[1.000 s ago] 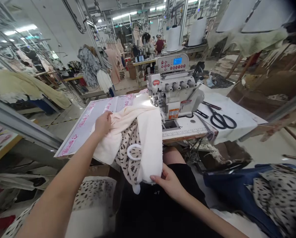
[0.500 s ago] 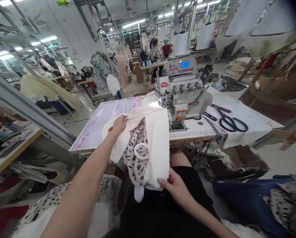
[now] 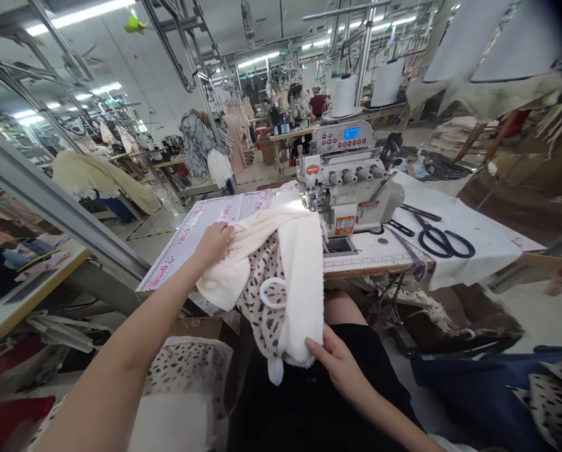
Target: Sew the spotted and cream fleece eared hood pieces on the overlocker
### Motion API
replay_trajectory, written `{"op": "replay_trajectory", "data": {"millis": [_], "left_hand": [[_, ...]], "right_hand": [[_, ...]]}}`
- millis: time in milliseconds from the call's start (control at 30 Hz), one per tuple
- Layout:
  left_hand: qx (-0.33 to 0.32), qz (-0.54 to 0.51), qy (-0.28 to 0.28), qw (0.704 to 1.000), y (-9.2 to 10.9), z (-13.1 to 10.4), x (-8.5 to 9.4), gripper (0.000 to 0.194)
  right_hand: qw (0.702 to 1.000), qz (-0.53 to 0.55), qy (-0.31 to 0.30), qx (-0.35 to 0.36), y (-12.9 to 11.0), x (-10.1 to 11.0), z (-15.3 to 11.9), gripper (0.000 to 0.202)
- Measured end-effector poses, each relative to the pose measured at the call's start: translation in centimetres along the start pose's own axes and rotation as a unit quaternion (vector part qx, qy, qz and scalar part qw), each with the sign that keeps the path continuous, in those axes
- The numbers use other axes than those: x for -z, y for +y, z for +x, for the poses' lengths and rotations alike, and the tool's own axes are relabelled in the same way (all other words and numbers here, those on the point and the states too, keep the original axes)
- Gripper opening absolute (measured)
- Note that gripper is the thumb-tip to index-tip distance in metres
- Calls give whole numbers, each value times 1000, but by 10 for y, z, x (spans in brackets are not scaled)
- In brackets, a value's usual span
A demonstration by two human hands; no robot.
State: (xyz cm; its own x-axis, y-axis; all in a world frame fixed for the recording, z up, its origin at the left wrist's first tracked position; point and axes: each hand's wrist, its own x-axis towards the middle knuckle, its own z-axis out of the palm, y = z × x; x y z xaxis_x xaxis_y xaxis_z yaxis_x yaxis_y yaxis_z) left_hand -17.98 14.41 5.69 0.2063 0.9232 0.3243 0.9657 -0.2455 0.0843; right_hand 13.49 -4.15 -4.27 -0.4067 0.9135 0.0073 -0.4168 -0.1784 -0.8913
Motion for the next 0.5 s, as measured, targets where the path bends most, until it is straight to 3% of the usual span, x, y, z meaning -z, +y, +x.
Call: {"op": "replay_trajectory", "data": {"millis": [167,333,433,500], "left_hand": [[-2,-22,18,1000,17,22,-23,29],[16,-67,-39,997,27,44,-47,19],[66,-84,-20,994,29,46,-51,22],[103,-96,3,990,30,45,-44,27]], "right_hand": [[1000,2,-5,4,4,0,1,46],[1000,-10,-3,3,2,2,-3,42],[1000,-15,5,-2,0,2,-4,43],[1000,-16,8,1,-1,2,-4,43]]}}
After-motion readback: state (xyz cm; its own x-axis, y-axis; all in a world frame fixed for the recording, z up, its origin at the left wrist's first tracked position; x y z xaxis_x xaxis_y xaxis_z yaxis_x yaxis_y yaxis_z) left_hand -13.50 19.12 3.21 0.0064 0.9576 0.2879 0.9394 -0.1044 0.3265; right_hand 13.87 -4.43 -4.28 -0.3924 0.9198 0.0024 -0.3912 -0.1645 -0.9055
